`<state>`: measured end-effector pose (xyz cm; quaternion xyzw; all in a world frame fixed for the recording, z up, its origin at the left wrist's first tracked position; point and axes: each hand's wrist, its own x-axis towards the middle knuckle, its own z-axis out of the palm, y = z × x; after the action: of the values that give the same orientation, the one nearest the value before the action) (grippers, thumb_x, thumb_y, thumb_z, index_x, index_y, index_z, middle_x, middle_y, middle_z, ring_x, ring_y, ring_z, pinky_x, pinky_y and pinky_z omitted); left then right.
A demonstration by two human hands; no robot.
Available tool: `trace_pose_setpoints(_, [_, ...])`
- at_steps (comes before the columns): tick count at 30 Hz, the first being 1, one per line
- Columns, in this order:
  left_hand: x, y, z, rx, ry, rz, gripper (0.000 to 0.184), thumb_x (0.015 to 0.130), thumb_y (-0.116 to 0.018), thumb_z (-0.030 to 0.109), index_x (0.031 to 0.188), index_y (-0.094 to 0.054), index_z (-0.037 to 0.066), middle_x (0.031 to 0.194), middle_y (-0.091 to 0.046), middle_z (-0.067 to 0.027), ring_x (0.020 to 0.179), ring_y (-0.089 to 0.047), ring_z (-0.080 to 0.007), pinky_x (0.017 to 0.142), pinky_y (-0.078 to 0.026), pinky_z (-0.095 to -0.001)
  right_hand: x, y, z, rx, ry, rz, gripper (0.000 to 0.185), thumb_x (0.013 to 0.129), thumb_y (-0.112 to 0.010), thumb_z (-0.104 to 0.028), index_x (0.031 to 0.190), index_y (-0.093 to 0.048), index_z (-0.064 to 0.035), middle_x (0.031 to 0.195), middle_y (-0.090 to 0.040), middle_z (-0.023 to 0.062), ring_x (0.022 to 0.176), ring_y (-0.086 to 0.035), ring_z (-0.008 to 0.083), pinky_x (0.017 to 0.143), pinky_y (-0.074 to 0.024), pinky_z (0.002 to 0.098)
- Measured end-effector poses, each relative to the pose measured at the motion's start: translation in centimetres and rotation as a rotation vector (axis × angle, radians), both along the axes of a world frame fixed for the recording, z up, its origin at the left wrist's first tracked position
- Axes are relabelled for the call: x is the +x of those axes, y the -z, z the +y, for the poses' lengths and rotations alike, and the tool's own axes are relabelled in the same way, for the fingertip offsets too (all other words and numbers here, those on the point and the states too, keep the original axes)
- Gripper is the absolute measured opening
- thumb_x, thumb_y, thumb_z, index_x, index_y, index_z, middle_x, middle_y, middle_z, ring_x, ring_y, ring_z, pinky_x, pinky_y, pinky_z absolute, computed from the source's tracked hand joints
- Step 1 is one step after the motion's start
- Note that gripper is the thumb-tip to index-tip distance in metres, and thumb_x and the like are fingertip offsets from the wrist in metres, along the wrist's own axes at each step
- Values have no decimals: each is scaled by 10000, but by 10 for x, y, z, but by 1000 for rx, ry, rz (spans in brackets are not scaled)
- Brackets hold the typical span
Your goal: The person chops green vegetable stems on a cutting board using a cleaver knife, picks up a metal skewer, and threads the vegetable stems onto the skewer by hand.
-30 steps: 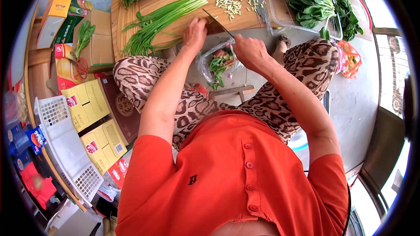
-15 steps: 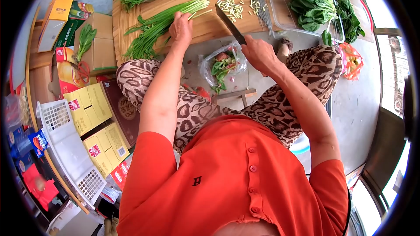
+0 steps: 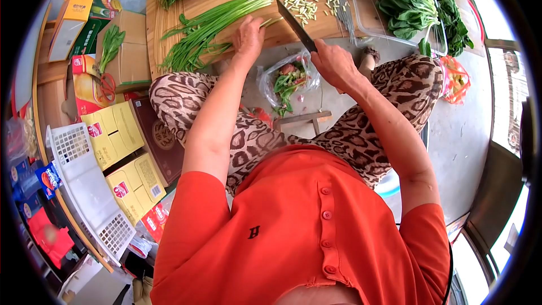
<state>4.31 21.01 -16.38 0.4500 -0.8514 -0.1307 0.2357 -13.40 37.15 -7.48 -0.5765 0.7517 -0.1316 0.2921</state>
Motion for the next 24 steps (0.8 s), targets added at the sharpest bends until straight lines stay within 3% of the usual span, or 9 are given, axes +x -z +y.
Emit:
trace_pose_setpoints(20, [-9, 3, 0, 16, 48, -33, 114, 772, -677, 90, 876, -632, 78, 929, -587, -125, 865, -598, -379, 715, -488, -479, 8, -3, -10, 75, -29, 74, 253, 880, -417, -164, 982, -561, 18, 848, -652, 276, 836, -634, 442, 767, -483, 519])
trace_pose_setpoints(22, [-10, 4, -1, 17, 49, -70, 94, 778, -670, 90, 856, -622, 67, 929, -588, -128, 858, -598, -381, 717, -487, -483, 7, 2, -13, 70, -70, 73, 289, 921, -430, -243, 1012, -514, 17, 770, -632, 268, 766, -610, 461, 736, -459, 535])
trace_pose_setpoints(24, [-11, 4, -1, -107, 94, -101, 108, 795, -655, 103, 876, -597, 61, 933, -606, -131, 841, -601, -376, 724, -483, -488, 9, 0, -16, 82, -66, 80, 290, 920, -431, -244, 1011, -517, 19, 779, -634, 269, 770, -610, 462, 740, -461, 532])
